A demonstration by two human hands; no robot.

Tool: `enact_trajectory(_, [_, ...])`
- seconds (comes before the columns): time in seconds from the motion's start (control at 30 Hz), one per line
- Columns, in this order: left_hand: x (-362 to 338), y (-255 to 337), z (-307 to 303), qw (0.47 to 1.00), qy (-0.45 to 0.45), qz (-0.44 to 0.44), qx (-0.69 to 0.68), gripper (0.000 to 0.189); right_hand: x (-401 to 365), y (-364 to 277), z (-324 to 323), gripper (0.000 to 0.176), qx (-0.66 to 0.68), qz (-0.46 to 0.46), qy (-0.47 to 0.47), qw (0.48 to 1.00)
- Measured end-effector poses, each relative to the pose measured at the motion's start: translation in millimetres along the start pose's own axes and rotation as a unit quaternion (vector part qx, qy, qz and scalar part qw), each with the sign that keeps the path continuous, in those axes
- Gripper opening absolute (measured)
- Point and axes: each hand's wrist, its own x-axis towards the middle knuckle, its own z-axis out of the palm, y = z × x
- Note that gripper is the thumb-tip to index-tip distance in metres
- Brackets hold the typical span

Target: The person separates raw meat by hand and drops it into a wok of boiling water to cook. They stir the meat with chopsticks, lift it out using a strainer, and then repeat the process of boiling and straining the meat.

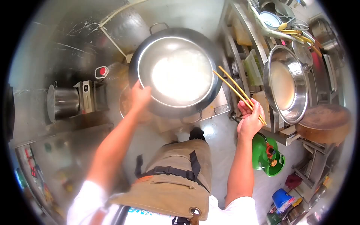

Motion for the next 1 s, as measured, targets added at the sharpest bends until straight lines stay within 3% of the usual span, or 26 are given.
enact_trajectory(0.1, [-9.3, 5.7, 9.9, 0.987, 0.001, -0.143, -0.073, 0.039, 0.1, -9.0, 5.0, 0.028, 0.000, -0.006, -0.008, 1.000])
enact_trajectory(0.23, [-7.0, 2.0, 20.9, 0.978, 0.010, -0.187, -0.097, 0.036, -4.3, -23.7, 11.1, 0.027, 0.003, -0.011, -0.008, 1.000])
enact_trajectory(0.33, [7.5, -26.5, 32.1, 0.971, 0.014, -0.171, -0.169, 0.032, -7.6, -31.9, 10.4, 0.027, 0.020, -0.022, -0.026, 0.999])
enact_trajectory(0.47, [11.3, -22.0, 12.7, 0.969, 0.036, -0.161, -0.182, 0.031, -12.8, -41.9, 10.3, 0.028, 0.042, -0.006, -0.018, 0.999])
enact_trajectory(0.6, [-28.0, 20.6, -43.0, 0.975, 0.053, -0.138, -0.165, 0.035, -22.7, -49.4, 10.3, 0.027, 0.063, 0.010, -0.034, 0.997])
enact_trajectory(0.73, [-39.6, 5.7, -88.6, 0.968, 0.058, -0.074, -0.231, 0.041, -37.0, -54.3, 4.7, 0.026, 0.053, 0.031, -0.061, 0.996])
enact_trajectory(0.87, [-49.5, 61.0, -77.5, 0.988, 0.071, -0.111, -0.085, 0.048, -41.7, -57.9, 25.4, 0.027, 0.089, 0.060, -0.089, 0.990])
enact_trajectory(1.0, [-56.0, 6.6, -116.7, 0.951, 0.071, -0.069, -0.293, 0.042, -47.2, -73.3, 25.0, 0.027, 0.075, 0.031, -0.089, 0.993])
